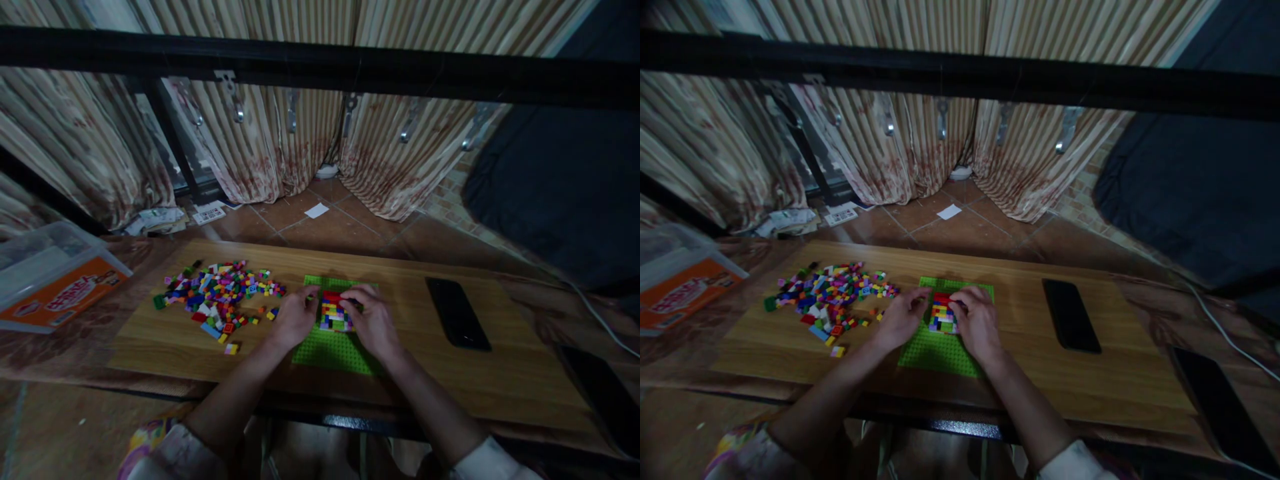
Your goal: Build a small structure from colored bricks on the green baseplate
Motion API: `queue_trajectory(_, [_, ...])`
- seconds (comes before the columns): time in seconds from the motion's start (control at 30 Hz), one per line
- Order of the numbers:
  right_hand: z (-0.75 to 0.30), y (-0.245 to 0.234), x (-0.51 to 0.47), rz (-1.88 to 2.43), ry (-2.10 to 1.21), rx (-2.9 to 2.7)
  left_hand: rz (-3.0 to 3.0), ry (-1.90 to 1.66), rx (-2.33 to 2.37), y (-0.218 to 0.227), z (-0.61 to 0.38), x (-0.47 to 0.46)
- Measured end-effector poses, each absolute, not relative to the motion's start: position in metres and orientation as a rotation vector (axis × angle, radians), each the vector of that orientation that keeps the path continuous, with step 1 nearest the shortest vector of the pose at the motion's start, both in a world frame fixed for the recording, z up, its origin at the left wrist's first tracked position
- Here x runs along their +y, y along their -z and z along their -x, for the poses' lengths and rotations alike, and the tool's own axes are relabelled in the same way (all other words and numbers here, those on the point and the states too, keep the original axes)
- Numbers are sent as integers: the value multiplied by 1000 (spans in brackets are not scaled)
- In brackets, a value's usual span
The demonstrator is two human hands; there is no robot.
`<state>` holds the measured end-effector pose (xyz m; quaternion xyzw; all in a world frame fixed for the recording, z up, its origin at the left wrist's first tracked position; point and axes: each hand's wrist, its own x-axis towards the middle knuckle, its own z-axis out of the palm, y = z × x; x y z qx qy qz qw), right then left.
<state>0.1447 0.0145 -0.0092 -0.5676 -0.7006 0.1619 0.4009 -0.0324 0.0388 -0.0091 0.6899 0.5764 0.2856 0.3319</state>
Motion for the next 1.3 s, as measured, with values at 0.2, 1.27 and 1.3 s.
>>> queue_trajectory(0.2, [-142, 21, 22, 1481, -358, -1769, -1737, -777, 1440, 11, 29, 40])
queue_trajectory(1.27, [-146, 43, 37, 1522, -809, -1299, -1658, -888, 1441, 17, 21, 50])
queue_trajectory(1.3, [-146, 43, 36, 1516, -817, -1298, -1662, -891, 1445, 17, 20, 49])
